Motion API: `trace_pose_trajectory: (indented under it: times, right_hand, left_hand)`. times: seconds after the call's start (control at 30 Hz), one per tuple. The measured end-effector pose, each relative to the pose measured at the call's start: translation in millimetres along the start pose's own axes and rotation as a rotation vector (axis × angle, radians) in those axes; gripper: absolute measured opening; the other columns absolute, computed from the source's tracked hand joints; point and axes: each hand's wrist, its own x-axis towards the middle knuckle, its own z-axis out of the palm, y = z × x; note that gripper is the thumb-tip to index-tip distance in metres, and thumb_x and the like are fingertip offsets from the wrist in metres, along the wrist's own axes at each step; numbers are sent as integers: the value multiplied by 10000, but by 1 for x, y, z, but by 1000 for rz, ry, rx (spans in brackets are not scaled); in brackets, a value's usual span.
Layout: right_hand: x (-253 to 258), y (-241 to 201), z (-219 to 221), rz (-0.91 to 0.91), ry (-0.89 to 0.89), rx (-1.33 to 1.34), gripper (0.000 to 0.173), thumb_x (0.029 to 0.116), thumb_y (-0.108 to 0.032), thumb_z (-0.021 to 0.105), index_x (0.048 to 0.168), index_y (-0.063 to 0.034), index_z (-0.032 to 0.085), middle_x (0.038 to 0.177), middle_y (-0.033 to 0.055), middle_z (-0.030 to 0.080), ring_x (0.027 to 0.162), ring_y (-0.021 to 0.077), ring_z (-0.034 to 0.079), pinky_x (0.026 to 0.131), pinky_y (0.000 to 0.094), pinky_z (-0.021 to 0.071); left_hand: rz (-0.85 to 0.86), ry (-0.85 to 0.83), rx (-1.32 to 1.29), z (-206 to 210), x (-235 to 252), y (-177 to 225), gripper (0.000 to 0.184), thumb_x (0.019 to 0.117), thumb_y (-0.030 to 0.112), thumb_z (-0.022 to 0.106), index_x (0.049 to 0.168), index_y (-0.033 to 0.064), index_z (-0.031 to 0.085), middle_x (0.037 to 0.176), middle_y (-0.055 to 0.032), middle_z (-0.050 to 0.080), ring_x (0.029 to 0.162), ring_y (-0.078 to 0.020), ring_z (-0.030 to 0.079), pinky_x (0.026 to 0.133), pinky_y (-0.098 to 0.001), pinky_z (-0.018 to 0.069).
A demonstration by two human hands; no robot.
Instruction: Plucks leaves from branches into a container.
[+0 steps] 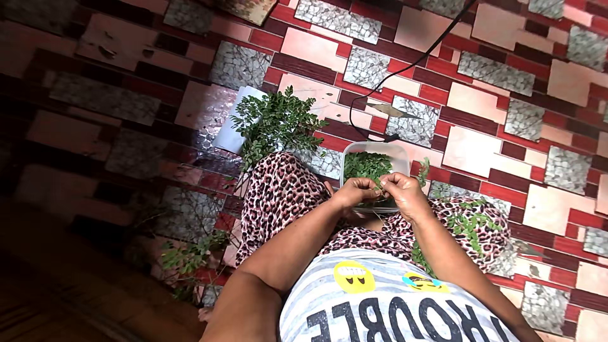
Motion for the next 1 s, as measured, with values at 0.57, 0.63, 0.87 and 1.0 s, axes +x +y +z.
trace_pose_trajectory:
  times: [0.57, 0.63, 0.87, 1.0]
  right_hand:
    - [1, -7, -7, 157, -116, 188, 111, 1013, -41, 584, 1072, -17, 675, 938, 50, 674, 758, 100, 617, 676, 251, 530]
    - [2, -4, -6, 133, -111, 199, 65, 987, -12, 608, 959, -25, 665, 894, 41, 673, 740, 90, 611, 667, 243, 525]
    - [5, 6, -2, -30, 68, 205, 90, 963, -13, 617, 907, -63, 667, 961, 13, 676, 825, 84, 615, 754, 265, 532]
    - [6, 3, -7, -89, 58, -68, 82, 979, -48, 622, 956, -30, 699, 1002, 46, 698, 865, 107, 648, 803, 313, 557]
  left_hand:
    - [-27, -55, 5, -1, 1, -1, 80, 983, 18, 615, 908, 21, 644, 802, -9, 652, 734, -78, 623, 738, -257, 541]
    - [-27, -59, 1, 0, 1, -1, 95, 984, 19, 609, 895, 24, 641, 792, -5, 650, 729, -75, 622, 738, -259, 541]
    - [-25, -30, -13, 0, 0, 1, 155, 997, 33, 589, 847, 36, 624, 765, -7, 633, 691, -73, 596, 688, -240, 516]
    - [-22, -4, -1, 0, 0, 1, 156, 1000, 43, 601, 847, 30, 626, 769, -10, 636, 700, -72, 599, 697, -241, 520]
